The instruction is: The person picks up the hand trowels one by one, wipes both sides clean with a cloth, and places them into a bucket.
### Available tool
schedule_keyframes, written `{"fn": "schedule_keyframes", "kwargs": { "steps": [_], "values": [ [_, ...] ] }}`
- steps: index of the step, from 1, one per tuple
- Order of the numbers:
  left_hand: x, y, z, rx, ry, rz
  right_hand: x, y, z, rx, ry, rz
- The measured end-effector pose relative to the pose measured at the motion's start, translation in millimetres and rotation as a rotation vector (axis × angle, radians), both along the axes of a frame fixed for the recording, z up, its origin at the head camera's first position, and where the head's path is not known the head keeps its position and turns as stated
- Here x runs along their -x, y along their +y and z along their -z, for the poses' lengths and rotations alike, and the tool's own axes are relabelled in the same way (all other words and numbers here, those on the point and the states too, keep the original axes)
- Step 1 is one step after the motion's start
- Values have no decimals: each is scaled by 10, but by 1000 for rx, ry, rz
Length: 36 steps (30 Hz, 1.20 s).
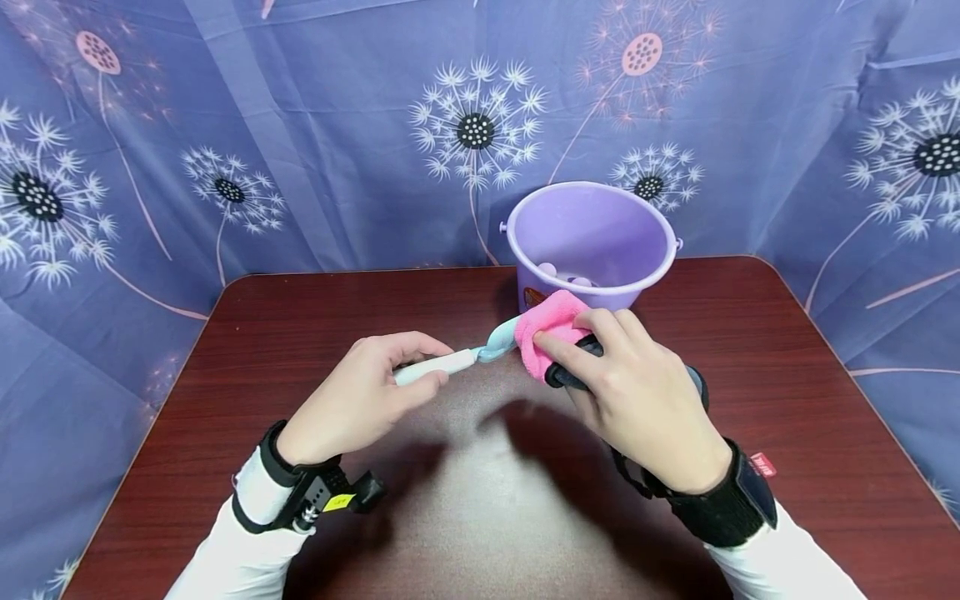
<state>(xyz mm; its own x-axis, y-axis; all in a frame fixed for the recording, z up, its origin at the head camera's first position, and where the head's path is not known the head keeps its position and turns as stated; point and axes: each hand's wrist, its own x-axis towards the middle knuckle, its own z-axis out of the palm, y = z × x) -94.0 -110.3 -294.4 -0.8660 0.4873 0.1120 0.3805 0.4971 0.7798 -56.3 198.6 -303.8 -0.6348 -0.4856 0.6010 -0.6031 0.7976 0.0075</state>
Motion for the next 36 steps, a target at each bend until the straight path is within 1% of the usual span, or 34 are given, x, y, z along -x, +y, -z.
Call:
{"fn": "schedule_keyframes", "kwargs": {
  "steps": [12,17,27,36],
  "values": [
    [-4,-50,-39,-24,10,-7,30,114,-17,39,-14,96],
    [1,-66,-50,-28,6,-10,35,127,-21,56,-11,110],
    [-7,-45,-42,-55,-17,-7,31,110,-12,52,-7,101],
    [-7,48,35,-62,-32,7,23,15,43,4,-2,41]
  ]
}}
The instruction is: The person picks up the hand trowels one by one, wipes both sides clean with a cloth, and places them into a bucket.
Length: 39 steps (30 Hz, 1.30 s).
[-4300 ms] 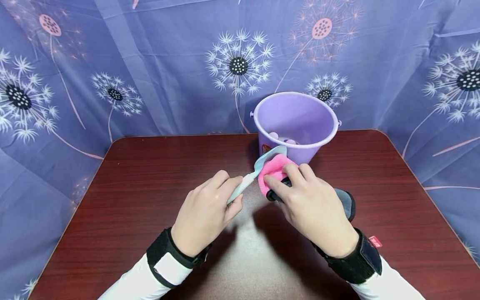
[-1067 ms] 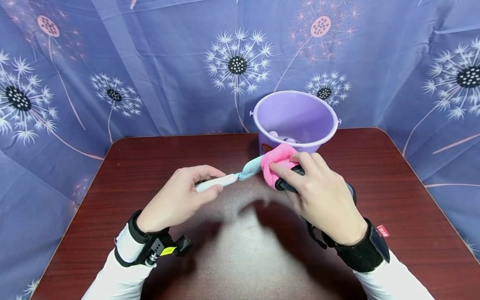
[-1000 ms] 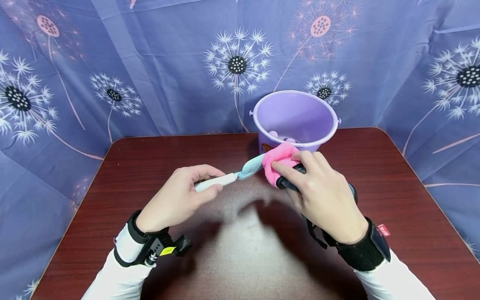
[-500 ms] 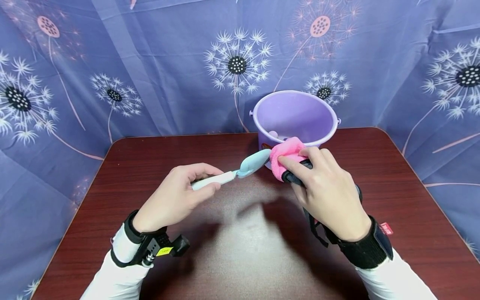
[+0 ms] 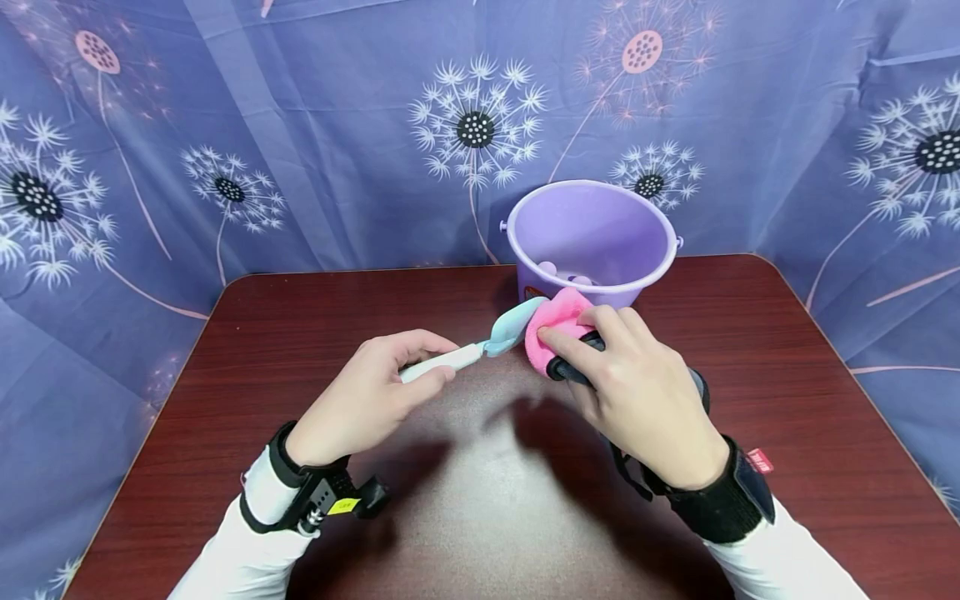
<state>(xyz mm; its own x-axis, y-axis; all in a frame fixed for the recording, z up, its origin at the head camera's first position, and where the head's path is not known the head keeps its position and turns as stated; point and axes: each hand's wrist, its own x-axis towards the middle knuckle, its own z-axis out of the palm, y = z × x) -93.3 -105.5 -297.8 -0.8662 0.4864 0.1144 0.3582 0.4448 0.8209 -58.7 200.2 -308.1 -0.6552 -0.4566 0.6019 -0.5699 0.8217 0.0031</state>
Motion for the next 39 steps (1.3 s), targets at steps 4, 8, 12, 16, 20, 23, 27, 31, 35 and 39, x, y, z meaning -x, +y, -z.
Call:
{"fn": "schedule_keyframes", "kwargs": {
  "steps": [4,8,12,16,20,23,27,31,35,39],
  "values": [
    [-3,27,17,1,3,7,-13,-52,21,-18,-2,-31],
    [-2,42,27,10,-5,15,-31,-94,36,-22,-8,-61],
    [5,53,42,8,-14,28,-46,-124,45,-30,-9,-80],
    [8,59,54,-5,-17,35,-56,-149,47,-48,-11,-102],
    [7,59,58,-13,-16,37,-66,-174,48,-64,-11,-122],
    [-1,58,49,-8,-21,33,-73,-187,51,-74,-8,-130],
    [-15,59,28,-6,-32,30,-80,-199,56,-87,-9,-137],
    [-18,58,15,-8,-35,34,-84,-203,58,-97,-19,-148],
    [-17,48,12,-9,-35,35,-77,-201,61,-102,-19,-149],
    [-18,30,-1,-12,-37,30,-58,-184,63,-101,-8,-134]
  ]
}}
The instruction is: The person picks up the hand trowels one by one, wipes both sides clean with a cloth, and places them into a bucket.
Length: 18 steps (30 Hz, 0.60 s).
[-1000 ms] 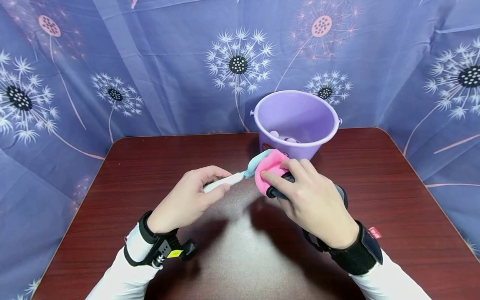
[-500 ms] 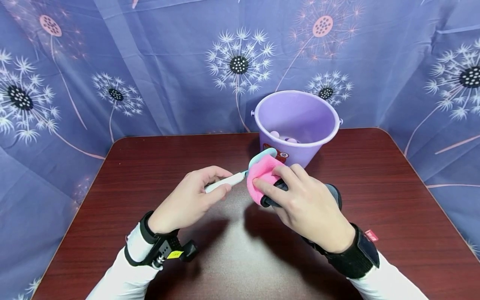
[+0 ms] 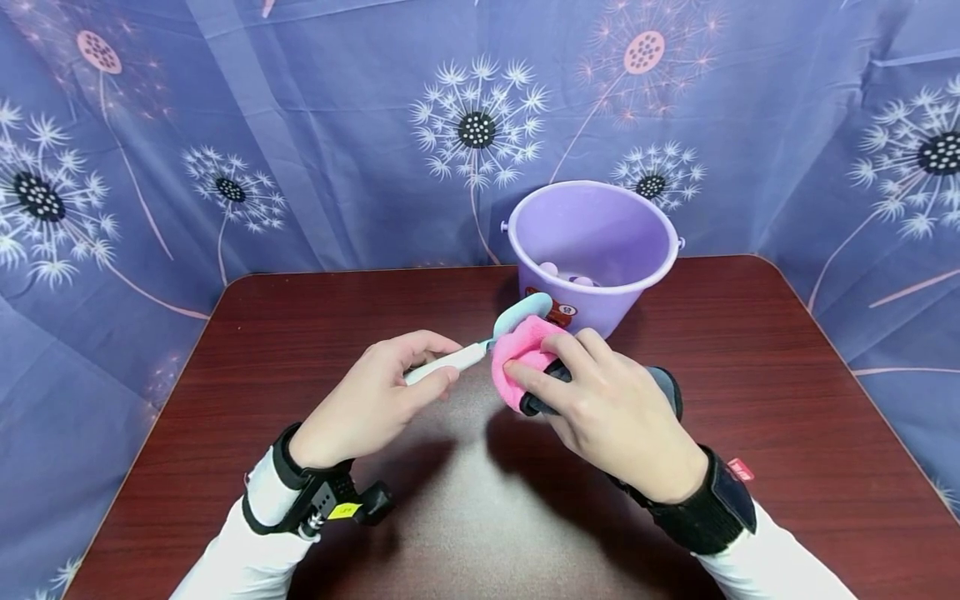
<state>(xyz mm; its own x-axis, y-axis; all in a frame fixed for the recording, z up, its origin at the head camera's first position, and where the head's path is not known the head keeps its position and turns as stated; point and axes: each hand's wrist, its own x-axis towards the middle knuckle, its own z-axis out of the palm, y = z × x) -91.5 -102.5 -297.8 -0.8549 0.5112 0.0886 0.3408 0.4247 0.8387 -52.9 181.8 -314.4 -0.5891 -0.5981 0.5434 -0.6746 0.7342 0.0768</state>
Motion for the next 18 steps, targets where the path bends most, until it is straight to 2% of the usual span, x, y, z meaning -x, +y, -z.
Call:
{"fn": "schedule_keyframes", "kwargs": {
  "steps": [7,18],
  "values": [
    [-10,-26,-36,-3,-13,-11,47,82,-2,22,15,37],
    [-11,-69,-67,5,8,-22,131,203,1,71,35,130]
  ]
}}
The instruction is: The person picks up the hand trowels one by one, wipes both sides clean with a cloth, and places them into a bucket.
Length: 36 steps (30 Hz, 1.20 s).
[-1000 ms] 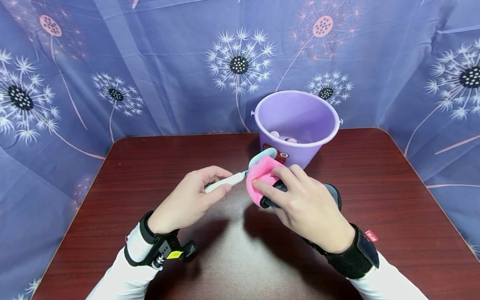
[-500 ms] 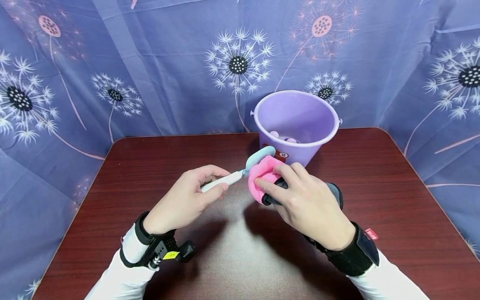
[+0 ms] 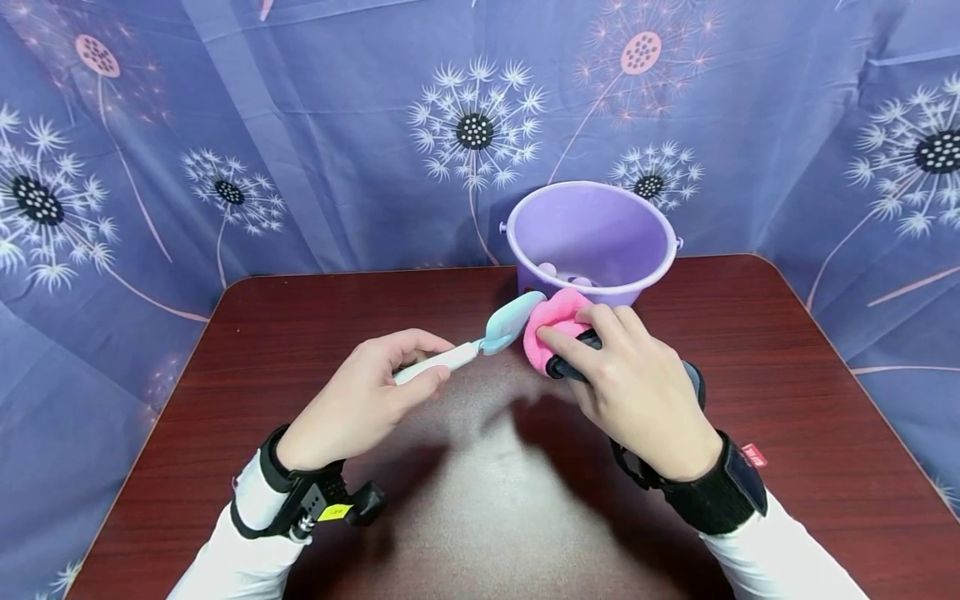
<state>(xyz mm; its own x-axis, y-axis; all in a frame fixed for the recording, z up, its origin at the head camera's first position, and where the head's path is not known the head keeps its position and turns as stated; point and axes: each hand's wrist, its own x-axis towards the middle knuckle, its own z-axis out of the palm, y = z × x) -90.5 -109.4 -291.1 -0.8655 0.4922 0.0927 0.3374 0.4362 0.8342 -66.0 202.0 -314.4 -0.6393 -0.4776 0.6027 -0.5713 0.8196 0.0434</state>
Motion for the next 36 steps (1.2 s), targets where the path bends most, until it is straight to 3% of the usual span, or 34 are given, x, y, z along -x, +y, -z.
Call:
{"fn": "schedule_keyframes", "kwargs": {
  "steps": [13,29,36],
  "values": [
    [-15,-43,-42,-32,-17,6,29,69,8,45,-2,46],
    [-9,2,-10,-54,-14,9,30,26,31,41,-20,29],
    [-7,33,26,-64,-15,6,-6,-61,50,23,-44,-15]
  ]
}}
